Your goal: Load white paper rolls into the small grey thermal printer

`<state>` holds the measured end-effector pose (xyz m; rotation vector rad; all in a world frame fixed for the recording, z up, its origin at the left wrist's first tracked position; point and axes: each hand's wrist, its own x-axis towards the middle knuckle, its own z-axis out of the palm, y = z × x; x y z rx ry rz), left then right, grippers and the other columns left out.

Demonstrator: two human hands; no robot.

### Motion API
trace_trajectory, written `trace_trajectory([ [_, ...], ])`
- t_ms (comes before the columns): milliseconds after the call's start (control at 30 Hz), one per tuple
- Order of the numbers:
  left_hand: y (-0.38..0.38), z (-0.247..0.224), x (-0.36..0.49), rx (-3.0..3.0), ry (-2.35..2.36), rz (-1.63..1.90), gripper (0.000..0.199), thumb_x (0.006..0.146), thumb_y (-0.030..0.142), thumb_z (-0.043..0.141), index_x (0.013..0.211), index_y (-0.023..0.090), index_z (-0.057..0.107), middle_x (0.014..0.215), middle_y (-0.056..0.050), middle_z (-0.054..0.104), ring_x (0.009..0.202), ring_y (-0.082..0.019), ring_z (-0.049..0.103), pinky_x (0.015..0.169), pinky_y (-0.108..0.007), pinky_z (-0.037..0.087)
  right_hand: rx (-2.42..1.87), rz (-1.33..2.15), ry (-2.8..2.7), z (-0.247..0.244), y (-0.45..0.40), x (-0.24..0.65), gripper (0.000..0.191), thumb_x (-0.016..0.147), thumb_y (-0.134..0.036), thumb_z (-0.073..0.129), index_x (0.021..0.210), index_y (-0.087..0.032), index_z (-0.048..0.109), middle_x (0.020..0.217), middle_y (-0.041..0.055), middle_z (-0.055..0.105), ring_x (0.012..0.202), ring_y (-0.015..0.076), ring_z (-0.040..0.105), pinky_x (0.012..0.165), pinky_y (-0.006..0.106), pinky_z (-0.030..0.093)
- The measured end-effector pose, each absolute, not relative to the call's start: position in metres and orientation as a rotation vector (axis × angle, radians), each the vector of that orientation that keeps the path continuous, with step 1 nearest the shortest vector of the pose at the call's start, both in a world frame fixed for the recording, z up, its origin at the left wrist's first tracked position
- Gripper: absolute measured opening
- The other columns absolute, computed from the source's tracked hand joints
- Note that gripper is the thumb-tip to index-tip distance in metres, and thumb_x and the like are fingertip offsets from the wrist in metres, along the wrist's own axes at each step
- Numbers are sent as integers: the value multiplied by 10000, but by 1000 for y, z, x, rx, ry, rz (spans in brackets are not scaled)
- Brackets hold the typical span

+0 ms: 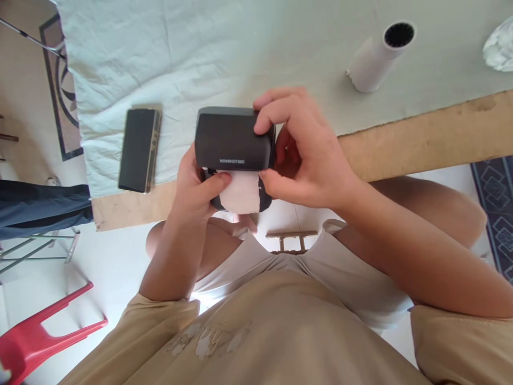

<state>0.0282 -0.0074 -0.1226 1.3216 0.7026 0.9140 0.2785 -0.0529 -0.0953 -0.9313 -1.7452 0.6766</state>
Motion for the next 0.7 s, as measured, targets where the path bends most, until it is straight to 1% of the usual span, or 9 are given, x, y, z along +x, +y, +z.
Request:
trace_trajectory([
  [67, -5, -124, 28, 1306, 743, 914, 822, 764, 788, 943, 1380, 297, 708, 1132, -75, 798, 1058, -365, 827, 811, -452, 715, -930, 623, -1791, -95, -55, 278, 451, 917, -278, 784, 1319, -305, 581, 1539, 70, 576, 870, 105, 634, 592, 260, 583],
  [133, -4, -122, 29, 1308, 762, 886, 865, 707, 786, 973, 1363, 297, 693, 1111, -70, 789, 1050, -359, 817, 800, -441, 705, -961, 610, -1788, -94, -57, 277, 467, 889, -251, 778, 1305, -302, 571, 1541, 59, 570, 837, 85, 623, 599, 251, 594],
  [200, -4, -119, 28, 1316, 749, 861, 924, 674, 764, 1002, 1403, 303, 672, 1155, -67, 793, 1006, -329, 804, 764, -416, 687, -984, 608, -1789, -92, -58, 276, 462, 891, -261, 776, 1298, -307, 564, 1543, 49, 569, 825, 78, 613, 599, 244, 596],
  [267, -6, -116, 28, 1313, 728, 841, 917, 706, 735, 999, 1447, 312, 666, 1222, -70, 800, 990, -309, 792, 768, -404, 679, -994, 620, -1786, -91, -59, 275, 467, 885, -251, 779, 1293, -310, 560, 1545, 49, 567, 770, 64, 562, 597, 256, 595],
  [367, -10, -112, 27, 1297, 720, 856, 850, 783, 716, 953, 1483, 316, 683, 1271, -73, 800, 1012, -314, 792, 801, -408, 676, -988, 636, -1762, -92, -59, 274, 489, 847, -202, 768, 1277, -311, 561, 1541, 65, 562, 730, 69, 506, 580, 285, 562],
  [467, -11, -112, 27, 1285, 746, 869, 913, 750, 726, 969, 1515, 315, 688, 1241, -70, 798, 1000, -320, 795, 780, -402, 663, -996, 639, -1753, -93, -59, 274, 488, 842, -215, 766, 1272, -322, 562, 1541, 58, 557, 733, 86, 506, 560, 295, 521],
  [567, -11, -111, 28, 1272, 771, 846, 953, 717, 727, 986, 1527, 324, 685, 1241, -66, 803, 1013, -328, 800, 776, -400, 662, -1021, 644, -1773, -93, -59, 275, 471, 858, -219, 750, 1276, -327, 561, 1548, 49, 555, 736, 86, 499, 556, 286, 508],
  [633, -12, -107, 29, 1267, 757, 851, 928, 712, 707, 1001, 1500, 320, 699, 1269, -69, 809, 1064, -346, 808, 808, -413, 675, -1001, 642, -1792, -93, -59, 275, 475, 859, -230, 753, 1282, -324, 558, 1549, 64, 558, 795, 111, 551, 554, 284, 499],
  [700, -13, -103, 28, 1264, 776, 866, 863, 713, 688, 1025, 1424, 299, 728, 1308, -76, 816, 1142, -373, 810, 869, -434, 691, -955, 638, -1792, -93, -58, 275, 457, 881, -283, 749, 1296, -316, 561, 1541, 91, 562, 919, 171, 634, 559, 299, 497],
])
